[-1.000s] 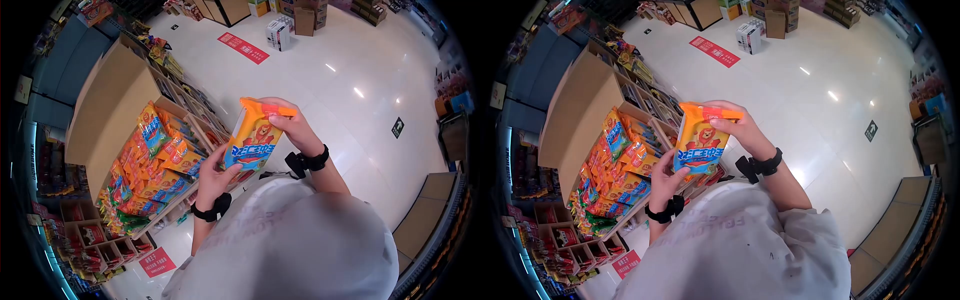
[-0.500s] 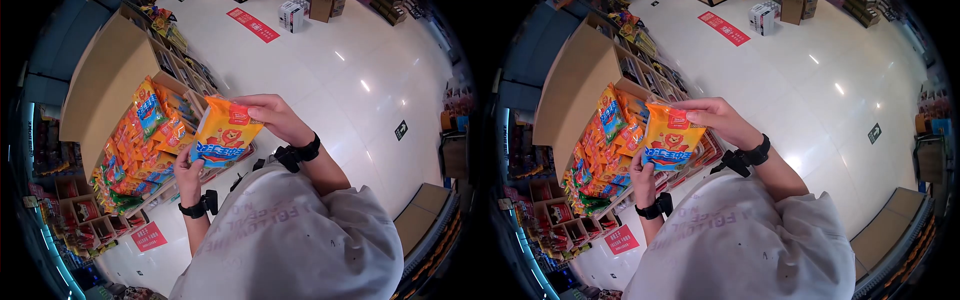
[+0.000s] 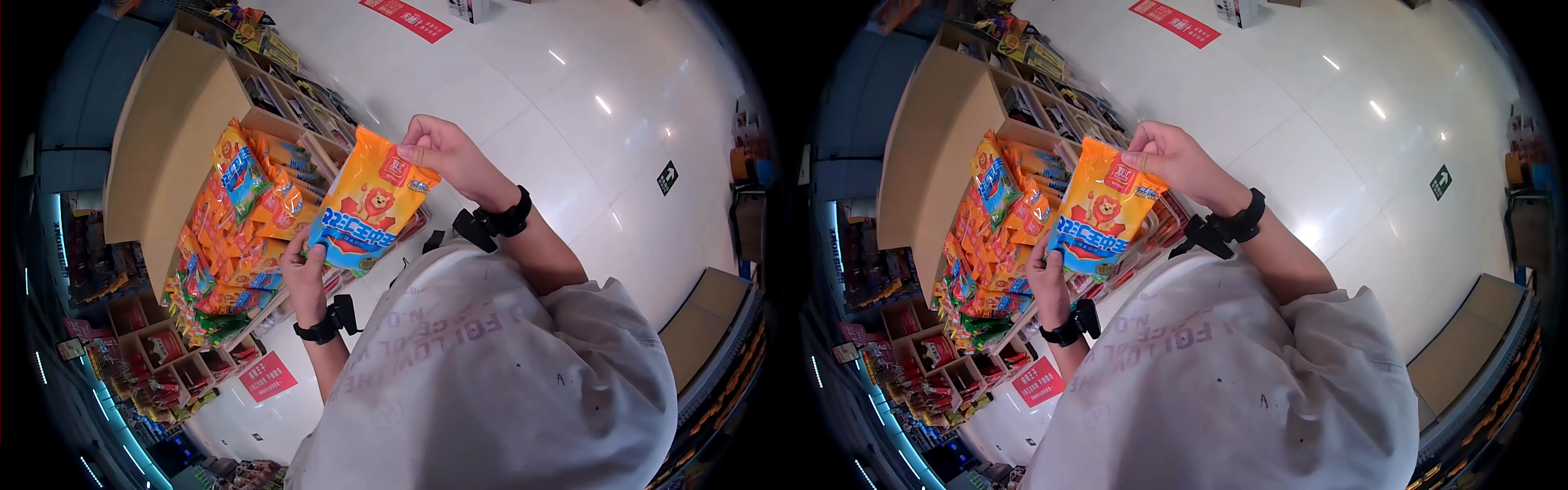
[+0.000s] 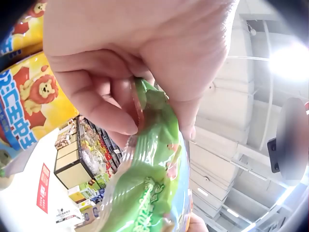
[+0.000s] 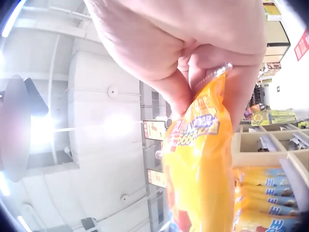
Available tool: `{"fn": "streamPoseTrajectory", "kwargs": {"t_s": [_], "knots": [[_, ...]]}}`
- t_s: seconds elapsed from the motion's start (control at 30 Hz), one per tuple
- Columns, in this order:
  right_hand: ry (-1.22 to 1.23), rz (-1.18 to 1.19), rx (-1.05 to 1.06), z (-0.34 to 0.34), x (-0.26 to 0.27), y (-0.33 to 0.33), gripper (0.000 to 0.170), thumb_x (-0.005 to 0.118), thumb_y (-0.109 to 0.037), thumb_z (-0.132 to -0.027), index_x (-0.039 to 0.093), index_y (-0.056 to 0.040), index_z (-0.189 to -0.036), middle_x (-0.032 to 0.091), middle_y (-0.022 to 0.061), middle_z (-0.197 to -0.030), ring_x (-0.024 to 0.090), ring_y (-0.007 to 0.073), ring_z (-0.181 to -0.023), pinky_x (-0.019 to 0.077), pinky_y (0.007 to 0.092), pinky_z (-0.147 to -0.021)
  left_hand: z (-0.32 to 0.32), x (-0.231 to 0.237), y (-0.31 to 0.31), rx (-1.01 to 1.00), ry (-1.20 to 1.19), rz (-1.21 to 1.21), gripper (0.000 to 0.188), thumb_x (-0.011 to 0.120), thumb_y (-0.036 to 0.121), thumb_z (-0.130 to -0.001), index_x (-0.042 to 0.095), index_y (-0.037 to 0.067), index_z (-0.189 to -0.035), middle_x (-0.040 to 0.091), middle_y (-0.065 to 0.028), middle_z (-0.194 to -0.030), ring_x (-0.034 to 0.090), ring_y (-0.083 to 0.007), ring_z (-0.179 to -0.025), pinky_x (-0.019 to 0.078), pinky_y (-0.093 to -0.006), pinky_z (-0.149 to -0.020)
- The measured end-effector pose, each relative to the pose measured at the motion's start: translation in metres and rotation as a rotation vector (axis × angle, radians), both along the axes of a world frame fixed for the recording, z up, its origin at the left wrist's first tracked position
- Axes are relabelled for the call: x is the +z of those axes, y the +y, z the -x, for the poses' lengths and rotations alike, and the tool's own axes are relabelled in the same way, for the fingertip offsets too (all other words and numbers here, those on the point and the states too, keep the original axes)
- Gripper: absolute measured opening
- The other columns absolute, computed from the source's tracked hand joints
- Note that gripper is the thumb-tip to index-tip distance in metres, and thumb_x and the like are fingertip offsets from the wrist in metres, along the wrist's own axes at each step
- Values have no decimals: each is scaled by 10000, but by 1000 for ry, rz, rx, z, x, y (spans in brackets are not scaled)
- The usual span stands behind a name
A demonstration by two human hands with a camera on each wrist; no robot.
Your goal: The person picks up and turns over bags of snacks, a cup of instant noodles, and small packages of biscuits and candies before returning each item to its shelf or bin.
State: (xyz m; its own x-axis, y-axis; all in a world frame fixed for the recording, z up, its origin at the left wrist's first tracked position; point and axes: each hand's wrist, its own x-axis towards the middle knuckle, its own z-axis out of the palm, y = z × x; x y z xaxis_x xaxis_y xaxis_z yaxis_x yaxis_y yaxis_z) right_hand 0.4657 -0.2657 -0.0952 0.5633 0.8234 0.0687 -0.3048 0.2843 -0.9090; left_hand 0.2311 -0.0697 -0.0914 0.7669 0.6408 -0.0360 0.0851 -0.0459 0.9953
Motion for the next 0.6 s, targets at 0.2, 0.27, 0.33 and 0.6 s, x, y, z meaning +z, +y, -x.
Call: {"fn": "streamPoseTrajectory", "kwargs": {"t_s": [0.2,0.27,0.33,0.6], "knots": [[152,-43,-25,-3,-6,7,136,588,-147,-952,513,-35,-935,661,58,-913,625,83,-839,507,231,-745,-12,-3,0,33,-62,111,467,739,281,-840,618,-43,-1153,658,-75,-1070,614,-128,-938,473,-281,-869],[181,-77,-13,2,-7,10,132,583,-141,-948,548,-27,-1003,657,42,-949,622,85,-889,504,226,-769,-6,-1,1,47,-93,61,467,735,284,-842,619,-43,-1154,658,-77,-1071,614,-129,-942,472,-281,-872],[213,-133,18,8,-6,15,165,551,-153,-963,552,-25,-1066,634,58,-1051,605,98,-974,504,244,-806,2,-1,6,96,-126,21,472,726,290,-845,621,-47,-1158,659,-84,-1081,614,-132,-951,466,-279,-882],[212,16,551,39,-9,61,542,490,-330,-990,317,-45,-1418,524,105,-1295,583,198,-1129,497,330,-929,44,-9,12,383,-261,161,378,639,207,-922,598,-53,-1193,659,-85,-1085,610,-120,-951,468,-263,-873]]}}
